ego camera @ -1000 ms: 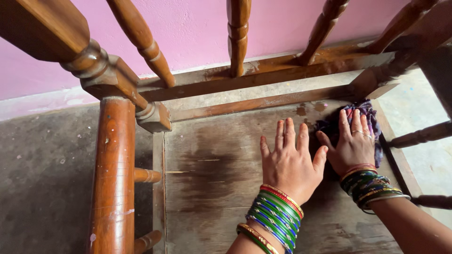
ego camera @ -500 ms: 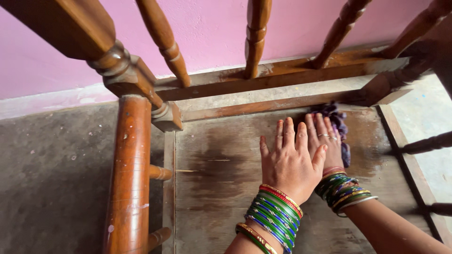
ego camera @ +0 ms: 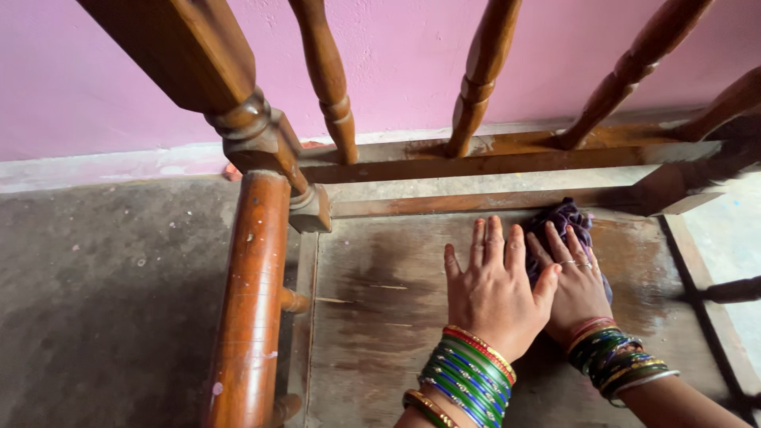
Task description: The person wipes a wooden chair with a purple cloth. They clean the seat, backrest, and legs of the chair, moving around it to reach different areas.
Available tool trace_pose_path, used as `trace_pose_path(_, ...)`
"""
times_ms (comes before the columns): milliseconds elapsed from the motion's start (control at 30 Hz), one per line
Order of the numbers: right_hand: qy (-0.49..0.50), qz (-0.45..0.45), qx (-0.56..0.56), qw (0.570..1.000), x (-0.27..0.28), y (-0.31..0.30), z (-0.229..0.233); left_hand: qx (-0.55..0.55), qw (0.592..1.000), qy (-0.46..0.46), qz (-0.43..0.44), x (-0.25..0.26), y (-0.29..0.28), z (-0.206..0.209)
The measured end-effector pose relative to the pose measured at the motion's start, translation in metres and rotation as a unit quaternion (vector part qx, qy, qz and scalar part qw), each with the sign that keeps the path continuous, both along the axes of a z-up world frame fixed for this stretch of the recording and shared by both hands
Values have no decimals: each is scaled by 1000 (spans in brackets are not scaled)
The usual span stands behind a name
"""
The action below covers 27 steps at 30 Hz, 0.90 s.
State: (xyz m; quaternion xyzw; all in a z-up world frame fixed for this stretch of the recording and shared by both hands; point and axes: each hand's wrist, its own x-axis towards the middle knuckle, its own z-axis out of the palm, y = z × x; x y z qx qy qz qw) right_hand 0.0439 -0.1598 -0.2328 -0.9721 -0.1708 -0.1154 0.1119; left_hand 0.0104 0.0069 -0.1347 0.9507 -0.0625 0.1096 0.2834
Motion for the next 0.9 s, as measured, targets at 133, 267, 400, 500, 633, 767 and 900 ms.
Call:
trace_pose_path(133, -21, -20, 19, 999, 7, -6, -1, 0, 1000, -10, 1, 7, -2, -1)
trace_pose_path(267, -34, -135, 149, 979, 14, -10, 19, -4, 1000, -7, -7, 9, -4, -1)
trace_pose_path(400, -127, -157, 176, 964, 32, -28, 38, 1, 1000, -14, -8, 9, -5, -4)
trace_pose_path(500, -152, -126, 124, 972, 50, -37, 32, 7, 1000, -4, -16, 9, -1, -3)
trace_pose_path(633, -113, -109, 31, 987, 90, -44, 4, 6, 1000, -9, -11, 12, 2, -5)
trace_pose_path(767, -1, -207, 67, 976, 96, -46, 1, 5, 1000, -12, -11, 12, -1, -9)
trace_pose_path(900, -15, -261, 61, 963, 98, -45, 2, -3, 1000, -2, -16, 11, -4, -9)
